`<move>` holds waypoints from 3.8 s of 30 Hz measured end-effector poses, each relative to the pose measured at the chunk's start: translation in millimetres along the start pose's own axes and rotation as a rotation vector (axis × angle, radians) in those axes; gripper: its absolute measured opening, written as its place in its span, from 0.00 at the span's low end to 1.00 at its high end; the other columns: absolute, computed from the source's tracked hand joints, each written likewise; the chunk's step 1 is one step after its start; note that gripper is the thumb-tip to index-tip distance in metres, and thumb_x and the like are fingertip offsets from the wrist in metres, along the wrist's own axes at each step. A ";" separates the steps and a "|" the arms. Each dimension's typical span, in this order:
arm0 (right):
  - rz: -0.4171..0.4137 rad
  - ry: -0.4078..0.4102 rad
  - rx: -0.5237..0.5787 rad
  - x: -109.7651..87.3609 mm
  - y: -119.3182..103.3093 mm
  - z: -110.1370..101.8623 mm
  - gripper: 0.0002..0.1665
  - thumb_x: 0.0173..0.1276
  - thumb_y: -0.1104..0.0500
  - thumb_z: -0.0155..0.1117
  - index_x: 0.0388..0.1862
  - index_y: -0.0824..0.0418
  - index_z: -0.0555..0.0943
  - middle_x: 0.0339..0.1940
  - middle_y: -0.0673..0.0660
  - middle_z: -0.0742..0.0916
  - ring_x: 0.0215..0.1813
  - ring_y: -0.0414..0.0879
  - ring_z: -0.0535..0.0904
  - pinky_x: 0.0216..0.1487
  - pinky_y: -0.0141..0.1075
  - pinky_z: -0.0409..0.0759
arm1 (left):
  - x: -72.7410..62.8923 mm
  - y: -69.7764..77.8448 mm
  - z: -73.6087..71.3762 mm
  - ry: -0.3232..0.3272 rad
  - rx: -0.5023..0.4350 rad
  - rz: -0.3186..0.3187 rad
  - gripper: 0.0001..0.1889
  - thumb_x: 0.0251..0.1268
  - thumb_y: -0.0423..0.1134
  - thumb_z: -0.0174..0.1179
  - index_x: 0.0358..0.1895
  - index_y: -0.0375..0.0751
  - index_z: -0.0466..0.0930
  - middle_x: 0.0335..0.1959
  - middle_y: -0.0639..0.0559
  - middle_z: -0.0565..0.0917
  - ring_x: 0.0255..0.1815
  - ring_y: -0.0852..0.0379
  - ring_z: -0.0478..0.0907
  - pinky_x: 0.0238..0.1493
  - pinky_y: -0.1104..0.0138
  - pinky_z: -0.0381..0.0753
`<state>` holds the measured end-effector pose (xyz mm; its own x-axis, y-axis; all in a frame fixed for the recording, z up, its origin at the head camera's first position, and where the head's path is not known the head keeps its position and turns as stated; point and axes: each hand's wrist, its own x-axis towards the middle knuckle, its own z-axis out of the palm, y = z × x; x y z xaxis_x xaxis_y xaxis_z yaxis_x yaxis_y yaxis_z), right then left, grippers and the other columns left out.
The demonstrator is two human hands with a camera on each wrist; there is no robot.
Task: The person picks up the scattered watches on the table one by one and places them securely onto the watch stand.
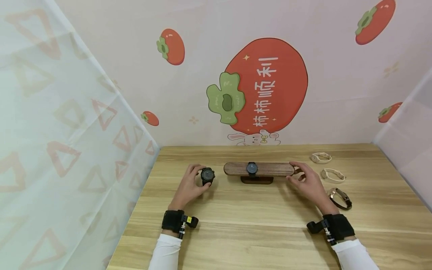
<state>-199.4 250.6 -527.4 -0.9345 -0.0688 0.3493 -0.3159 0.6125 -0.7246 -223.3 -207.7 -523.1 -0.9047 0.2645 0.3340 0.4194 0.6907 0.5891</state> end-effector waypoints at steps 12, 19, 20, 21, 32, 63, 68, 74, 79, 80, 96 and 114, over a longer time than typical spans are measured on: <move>0.004 -0.004 0.003 -0.2 1.8 0.3 0.34 0.71 0.64 0.76 0.73 0.63 0.77 0.58 0.64 0.84 0.52 0.58 0.81 0.40 0.21 0.78 | 6.2 8.5 6.0 -0.012 -0.077 -0.019 0.36 0.62 0.35 0.77 0.72 0.37 0.74 0.71 0.40 0.72 0.71 0.37 0.76 0.75 0.46 0.79; 0.010 -0.012 0.001 0.1 3.4 1.0 0.34 0.71 0.63 0.75 0.74 0.63 0.76 0.58 0.63 0.84 0.51 0.57 0.81 0.40 0.21 0.78 | 9.1 10.9 7.7 -0.010 -0.089 -0.021 0.36 0.62 0.36 0.77 0.74 0.37 0.73 0.71 0.42 0.73 0.72 0.39 0.76 0.74 0.46 0.79; 0.006 -0.011 -0.003 0.2 3.7 1.1 0.34 0.71 0.64 0.75 0.74 0.63 0.76 0.58 0.63 0.84 0.51 0.56 0.81 0.40 0.21 0.78 | 9.9 11.7 7.8 -0.009 -0.086 -0.020 0.36 0.63 0.36 0.77 0.74 0.38 0.73 0.71 0.43 0.73 0.72 0.40 0.76 0.74 0.46 0.80; 0.003 -0.009 -0.007 0.5 4.0 1.2 0.34 0.71 0.64 0.75 0.74 0.63 0.76 0.58 0.63 0.84 0.51 0.55 0.81 0.40 0.21 0.78 | 10.8 12.6 8.2 -0.009 -0.089 -0.020 0.36 0.63 0.36 0.77 0.74 0.38 0.73 0.71 0.43 0.73 0.72 0.40 0.76 0.74 0.47 0.80; 0.006 -0.009 -0.015 3.1 5.2 3.6 0.34 0.72 0.64 0.74 0.75 0.63 0.76 0.57 0.63 0.84 0.50 0.47 0.79 0.40 0.21 0.77 | 19.2 19.8 17.5 -0.015 -0.084 -0.010 0.36 0.62 0.38 0.76 0.73 0.38 0.73 0.70 0.42 0.74 0.71 0.40 0.76 0.74 0.45 0.79; 0.013 0.010 0.021 2.7 3.2 5.9 0.34 0.70 0.66 0.75 0.74 0.63 0.77 0.58 0.63 0.84 0.49 0.49 0.80 0.39 0.21 0.77 | 35.8 40.5 38.3 -0.055 -0.089 0.037 0.36 0.65 0.38 0.76 0.75 0.38 0.74 0.73 0.43 0.74 0.75 0.43 0.73 0.76 0.48 0.77; -0.006 0.014 0.029 2.8 3.8 6.4 0.34 0.70 0.67 0.75 0.73 0.64 0.77 0.57 0.64 0.84 0.50 0.52 0.81 0.39 0.22 0.78 | 36.8 41.4 40.3 -0.049 -0.085 0.054 0.36 0.65 0.39 0.76 0.75 0.38 0.74 0.73 0.43 0.75 0.75 0.44 0.73 0.77 0.48 0.77; -0.009 0.013 0.020 3.0 3.1 6.5 0.34 0.70 0.67 0.76 0.73 0.63 0.77 0.57 0.64 0.84 0.50 0.53 0.81 0.38 0.22 0.78 | 37.4 42.9 41.5 -0.048 -0.097 0.066 0.36 0.66 0.39 0.76 0.76 0.39 0.73 0.73 0.43 0.76 0.75 0.44 0.75 0.77 0.50 0.77; -0.007 0.013 0.023 2.8 2.4 6.3 0.34 0.70 0.67 0.75 0.74 0.64 0.77 0.58 0.65 0.84 0.50 0.52 0.81 0.39 0.23 0.79 | 37.6 42.9 42.2 -0.050 -0.093 0.069 0.36 0.66 0.39 0.76 0.76 0.40 0.73 0.73 0.45 0.76 0.75 0.45 0.75 0.77 0.52 0.77; -0.006 0.012 0.024 2.7 2.3 6.1 0.34 0.70 0.67 0.75 0.74 0.64 0.77 0.58 0.65 0.84 0.50 0.52 0.81 0.39 0.22 0.79 | 37.7 43.3 42.3 -0.051 -0.095 0.069 0.36 0.66 0.39 0.76 0.76 0.39 0.73 0.73 0.45 0.76 0.75 0.45 0.75 0.77 0.52 0.78; 0.005 0.007 0.037 1.4 0.5 5.5 0.35 0.71 0.67 0.74 0.75 0.64 0.76 0.59 0.65 0.83 0.51 0.57 0.81 0.39 0.20 0.77 | 40.5 47.3 47.3 -0.082 -0.081 0.064 0.37 0.68 0.42 0.75 0.78 0.40 0.71 0.74 0.47 0.75 0.72 0.49 0.77 0.68 0.56 0.85; 0.013 -0.001 0.039 1.7 1.3 5.3 0.35 0.71 0.66 0.74 0.75 0.64 0.75 0.58 0.65 0.83 0.52 0.58 0.81 0.39 0.21 0.77 | 42.2 52.9 55.4 -0.054 -0.037 0.107 0.36 0.68 0.45 0.76 0.77 0.43 0.74 0.73 0.48 0.77 0.74 0.47 0.75 0.71 0.51 0.82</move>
<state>-202.2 247.1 -530.9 -0.9389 -0.0619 0.3387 -0.3096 0.5822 -0.7518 -243.5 -122.7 -518.6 -0.8568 0.3720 0.3570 0.5155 0.6316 0.5792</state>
